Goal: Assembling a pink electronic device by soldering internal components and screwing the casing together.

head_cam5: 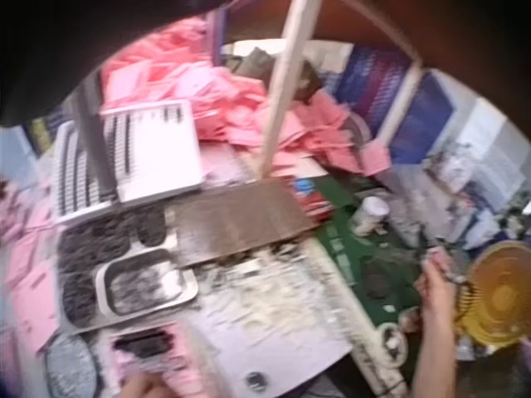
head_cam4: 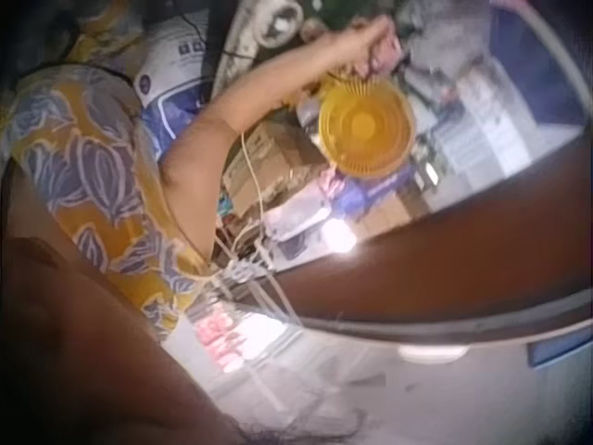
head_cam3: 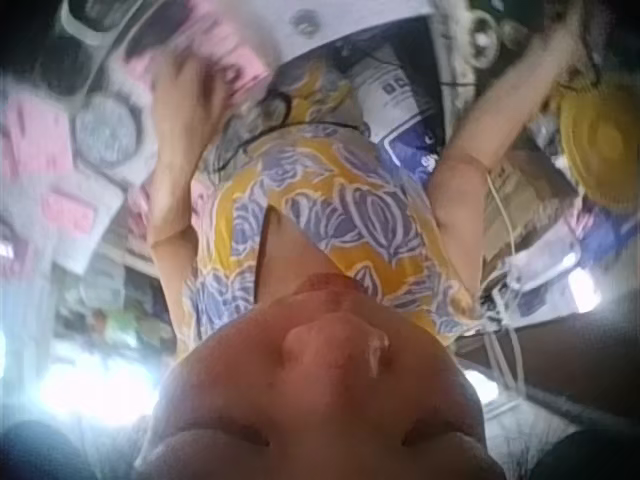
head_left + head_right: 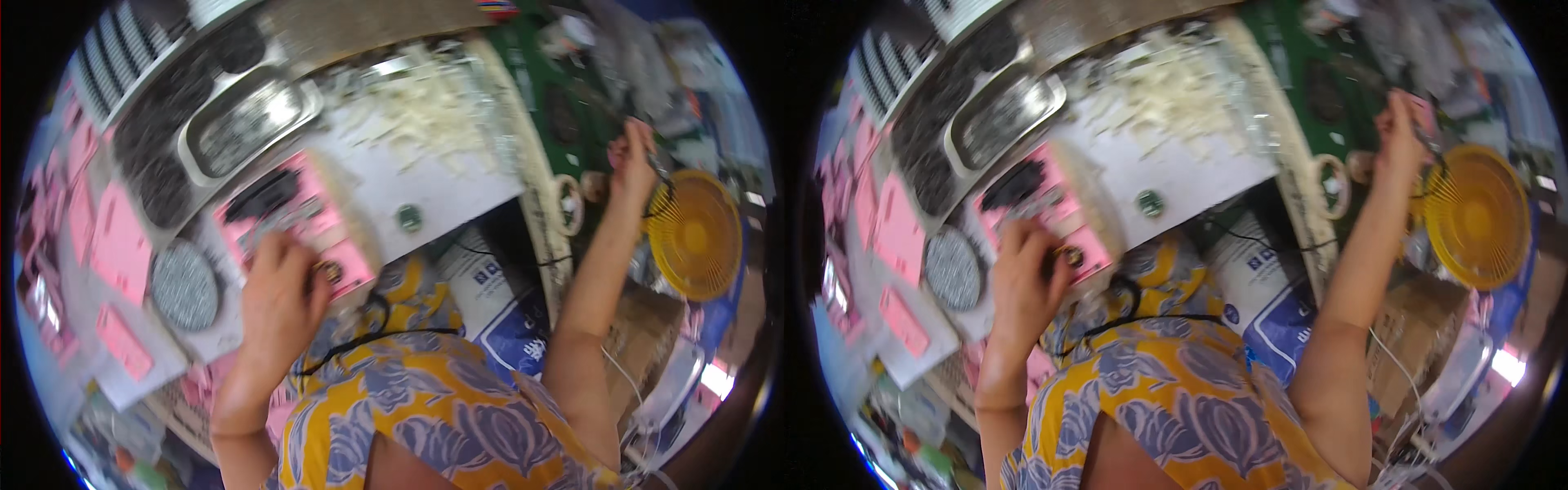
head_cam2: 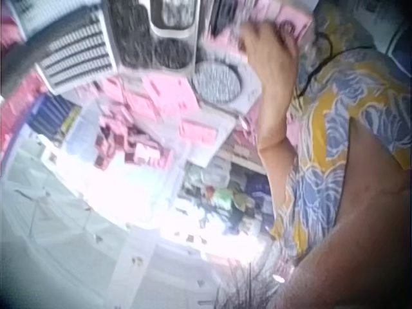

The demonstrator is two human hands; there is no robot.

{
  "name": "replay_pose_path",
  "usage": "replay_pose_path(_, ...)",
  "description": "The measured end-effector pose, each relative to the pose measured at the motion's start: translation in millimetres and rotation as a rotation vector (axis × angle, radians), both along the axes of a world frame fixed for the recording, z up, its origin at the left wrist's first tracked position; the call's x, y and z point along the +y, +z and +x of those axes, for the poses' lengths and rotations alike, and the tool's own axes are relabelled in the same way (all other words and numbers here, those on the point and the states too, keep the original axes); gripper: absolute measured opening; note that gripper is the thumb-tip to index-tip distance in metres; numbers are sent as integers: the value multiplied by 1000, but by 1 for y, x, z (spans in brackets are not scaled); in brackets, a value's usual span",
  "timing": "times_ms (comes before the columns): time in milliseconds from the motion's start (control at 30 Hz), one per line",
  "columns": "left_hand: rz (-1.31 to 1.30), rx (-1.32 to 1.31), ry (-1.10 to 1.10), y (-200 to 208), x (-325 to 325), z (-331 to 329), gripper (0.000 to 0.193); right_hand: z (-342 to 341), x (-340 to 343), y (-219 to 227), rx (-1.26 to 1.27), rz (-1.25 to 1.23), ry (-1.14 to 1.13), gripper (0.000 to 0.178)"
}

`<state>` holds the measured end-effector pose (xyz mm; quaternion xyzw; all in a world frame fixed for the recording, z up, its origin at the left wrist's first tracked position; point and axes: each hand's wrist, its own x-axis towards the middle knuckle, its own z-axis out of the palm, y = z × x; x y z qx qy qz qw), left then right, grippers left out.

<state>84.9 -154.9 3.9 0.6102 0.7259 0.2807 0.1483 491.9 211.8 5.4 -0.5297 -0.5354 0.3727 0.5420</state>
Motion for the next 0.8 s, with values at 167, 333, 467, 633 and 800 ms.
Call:
replay_pose_path(167, -5, -64, -38, -11, -8, 0, 18, -23, -52, -8, 831, -241, 344, 34)
replay_pose_path(333, -11, -156, 49, 0, -29, 4, 30, -123, -176, -24, 264, -190, 592, 37)
replay_pose_path(467, 110, -169, -33, -12, -35, 5, 39, -214, -233, -7, -589, 468, 1194, 34)
replay_pose_path(633, 220, -57, -41, -9, -19, -6, 38, -244, -260, -13, -796, 377, 1059, 31)
replay_pose_path(800, 196, 294, 22, -8, 18, -36, 31, -243, -255, -7, -767, 402, 1048, 23)
